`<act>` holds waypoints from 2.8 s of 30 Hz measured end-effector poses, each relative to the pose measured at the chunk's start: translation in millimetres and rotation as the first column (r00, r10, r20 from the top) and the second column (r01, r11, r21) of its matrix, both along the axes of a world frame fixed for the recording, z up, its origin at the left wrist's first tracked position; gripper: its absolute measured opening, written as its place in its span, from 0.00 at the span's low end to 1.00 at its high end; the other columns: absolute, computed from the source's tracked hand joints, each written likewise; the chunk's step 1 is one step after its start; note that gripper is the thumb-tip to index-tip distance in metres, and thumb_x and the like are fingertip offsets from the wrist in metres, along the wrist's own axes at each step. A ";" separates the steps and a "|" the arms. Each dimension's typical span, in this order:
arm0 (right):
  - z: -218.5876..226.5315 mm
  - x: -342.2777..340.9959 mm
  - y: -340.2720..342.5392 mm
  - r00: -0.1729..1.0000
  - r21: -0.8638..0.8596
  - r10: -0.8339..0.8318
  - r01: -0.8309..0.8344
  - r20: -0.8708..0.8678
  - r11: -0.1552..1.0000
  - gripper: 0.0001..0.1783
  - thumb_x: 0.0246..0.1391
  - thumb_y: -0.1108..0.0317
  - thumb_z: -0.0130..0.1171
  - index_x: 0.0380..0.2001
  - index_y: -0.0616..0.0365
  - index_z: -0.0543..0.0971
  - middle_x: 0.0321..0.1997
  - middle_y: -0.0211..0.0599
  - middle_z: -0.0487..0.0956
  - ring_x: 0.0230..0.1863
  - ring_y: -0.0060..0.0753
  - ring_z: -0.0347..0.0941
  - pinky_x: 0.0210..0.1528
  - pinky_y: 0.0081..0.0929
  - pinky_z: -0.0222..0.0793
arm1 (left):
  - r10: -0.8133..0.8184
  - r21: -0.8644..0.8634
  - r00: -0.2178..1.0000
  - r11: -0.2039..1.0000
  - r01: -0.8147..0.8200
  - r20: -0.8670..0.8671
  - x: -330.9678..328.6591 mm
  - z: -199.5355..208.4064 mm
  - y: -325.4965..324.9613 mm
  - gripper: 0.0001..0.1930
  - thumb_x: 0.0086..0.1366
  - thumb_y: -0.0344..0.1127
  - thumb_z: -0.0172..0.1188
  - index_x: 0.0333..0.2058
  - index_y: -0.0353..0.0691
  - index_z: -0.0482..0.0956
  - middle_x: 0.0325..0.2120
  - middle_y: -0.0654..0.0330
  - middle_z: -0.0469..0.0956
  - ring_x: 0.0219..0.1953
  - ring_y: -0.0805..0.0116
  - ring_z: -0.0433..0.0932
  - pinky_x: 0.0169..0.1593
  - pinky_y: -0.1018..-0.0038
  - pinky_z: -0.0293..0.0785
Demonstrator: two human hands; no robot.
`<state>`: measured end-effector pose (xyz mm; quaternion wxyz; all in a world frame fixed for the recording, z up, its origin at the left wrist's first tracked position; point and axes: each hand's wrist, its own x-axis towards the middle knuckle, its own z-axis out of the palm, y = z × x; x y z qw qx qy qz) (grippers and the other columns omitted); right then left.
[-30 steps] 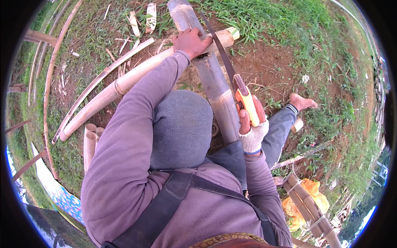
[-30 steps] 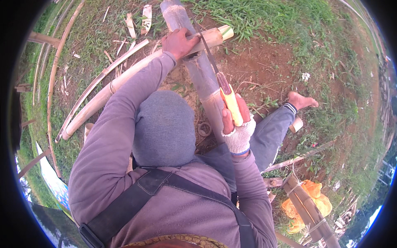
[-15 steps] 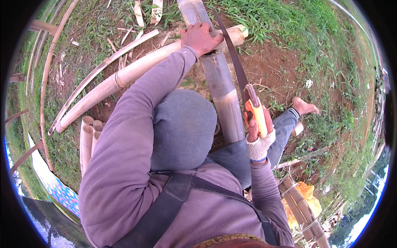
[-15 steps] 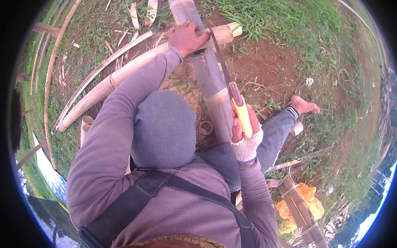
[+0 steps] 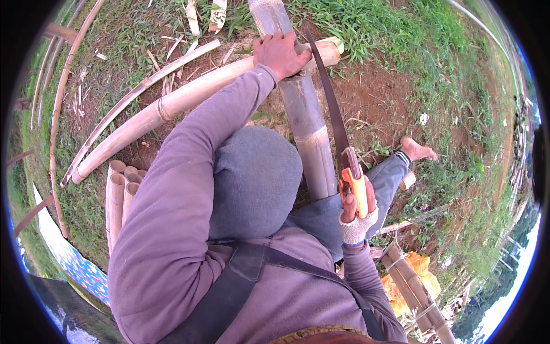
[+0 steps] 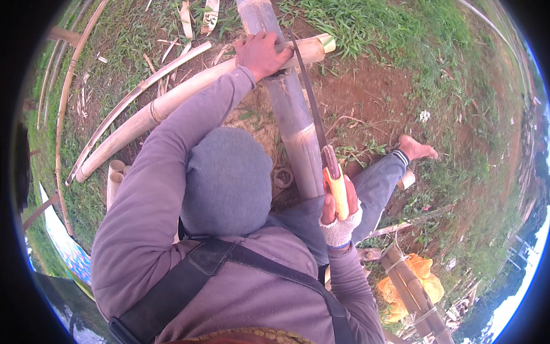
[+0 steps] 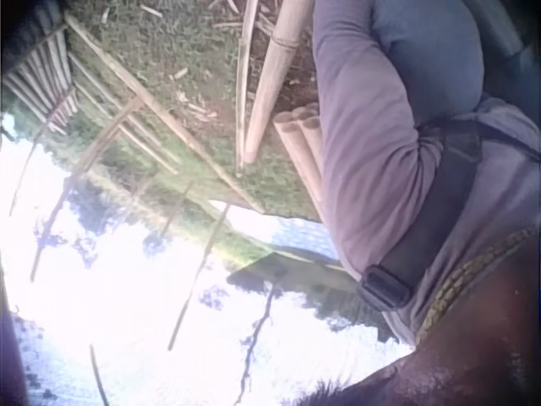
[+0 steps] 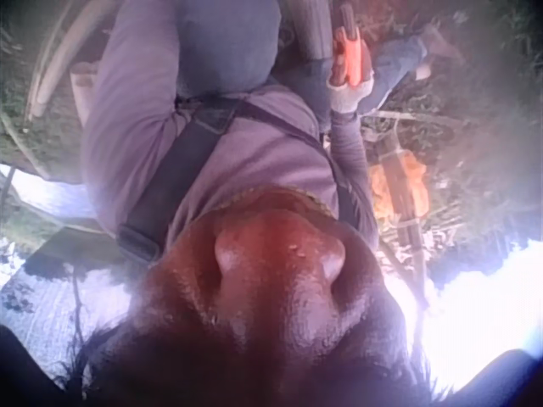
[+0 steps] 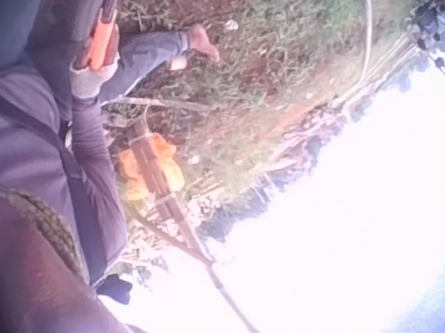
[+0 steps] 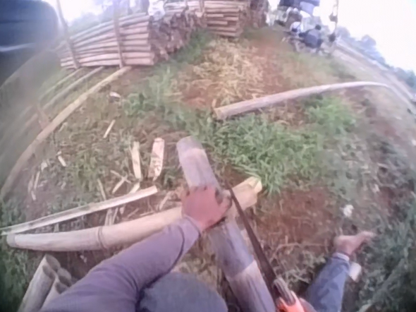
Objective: The person uses a hand saw to cut long bamboo poles into shorter sections. They position each pole on a makeshift support, saw through it, and then place the cut pieces onto a growing stack nearby.
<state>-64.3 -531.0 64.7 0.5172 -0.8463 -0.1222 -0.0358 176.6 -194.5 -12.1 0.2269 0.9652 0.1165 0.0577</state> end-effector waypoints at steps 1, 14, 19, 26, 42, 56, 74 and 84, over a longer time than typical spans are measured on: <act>-7.9 14.3 11.4 0.997 0.011 -0.014 0.013 0.069 1.000 0.31 0.72 0.59 0.64 0.67 0.71 0.74 0.55 0.54 0.87 0.52 0.44 0.88 0.56 0.37 0.83 | -0.006 -0.008 1.000 1.000 0.006 -0.026 2.1 1.0 0.4 0.33 0.67 0.69 0.59 0.53 0.46 0.86 0.53 0.51 0.84 0.63 0.48 0.78 0.67 0.46 0.63; -1.9 116.5 91.0 0.999 0.022 -0.048 0.047 0.016 0.999 0.19 0.71 0.60 0.69 0.53 0.65 0.80 0.45 0.45 0.84 0.43 0.32 0.81 0.48 0.36 0.79 | -0.174 0.318 0.979 0.927 0.200 -0.108 -89.0 9.9 99.1 0.45 0.57 0.61 0.74 0.69 0.48 0.72 0.54 0.43 0.84 0.60 0.41 0.83 0.64 0.50 0.77; 0.0 127.3 97.1 0.996 0.079 -0.029 0.022 0.081 0.997 0.21 0.73 0.54 0.68 0.49 0.64 0.78 0.32 0.33 0.82 0.29 0.21 0.76 0.32 0.24 0.71 | -0.176 0.088 0.940 0.974 0.209 -0.291 -87.6 4.2 108.0 0.38 0.55 0.52 0.77 0.61 0.46 0.73 0.49 0.42 0.86 0.50 0.35 0.87 0.53 0.46 0.84; 5.1 68.6 54.2 0.983 -0.200 -0.085 0.117 0.160 0.973 0.22 0.73 0.52 0.66 0.35 0.63 0.81 0.26 0.38 0.81 0.23 0.28 0.74 0.27 0.30 0.67 | -0.156 0.136 0.938 0.969 0.206 -0.311 -91.8 8.5 102.2 0.36 0.58 0.51 0.76 0.62 0.48 0.72 0.44 0.45 0.88 0.47 0.40 0.89 0.54 0.50 0.85; 9.2 94.2 87.4 0.991 -0.123 -0.101 0.111 0.085 0.986 0.19 0.72 0.57 0.69 0.35 0.64 0.82 0.24 0.38 0.81 0.25 0.27 0.75 0.29 0.32 0.69 | -0.147 0.142 0.926 0.968 0.207 -0.348 -89.7 15.4 100.9 0.35 0.59 0.51 0.75 0.63 0.49 0.73 0.48 0.47 0.88 0.50 0.43 0.89 0.55 0.50 0.85; 7.2 147.6 118.8 0.984 -0.104 -0.080 0.098 0.158 0.990 0.20 0.71 0.55 0.70 0.34 0.64 0.83 0.24 0.38 0.81 0.26 0.28 0.77 0.29 0.33 0.70 | -0.165 0.120 0.930 0.969 0.214 -0.328 -87.2 13.1 100.7 0.35 0.59 0.51 0.76 0.62 0.49 0.74 0.48 0.48 0.88 0.50 0.43 0.89 0.56 0.50 0.85; 6.1 116.9 88.0 0.980 -0.115 -0.061 0.083 0.188 0.990 0.19 0.68 0.57 0.73 0.32 0.61 0.81 0.22 0.43 0.77 0.22 0.39 0.73 0.28 0.38 0.68 | -0.150 0.154 0.933 0.966 0.209 -0.326 -94.2 5.2 98.1 0.35 0.59 0.51 0.74 0.62 0.48 0.73 0.47 0.46 0.87 0.50 0.40 0.88 0.55 0.49 0.85; -18.5 56.9 27.9 0.987 -0.085 -0.162 0.161 -0.008 0.983 0.17 0.68 0.59 0.70 0.33 0.61 0.79 0.19 0.37 0.76 0.19 0.31 0.71 0.25 0.35 0.65 | -0.155 0.124 0.932 0.971 0.205 -0.327 -89.8 1.1 98.6 0.36 0.57 0.50 0.75 0.62 0.48 0.73 0.47 0.45 0.86 0.49 0.39 0.88 0.54 0.48 0.85</act>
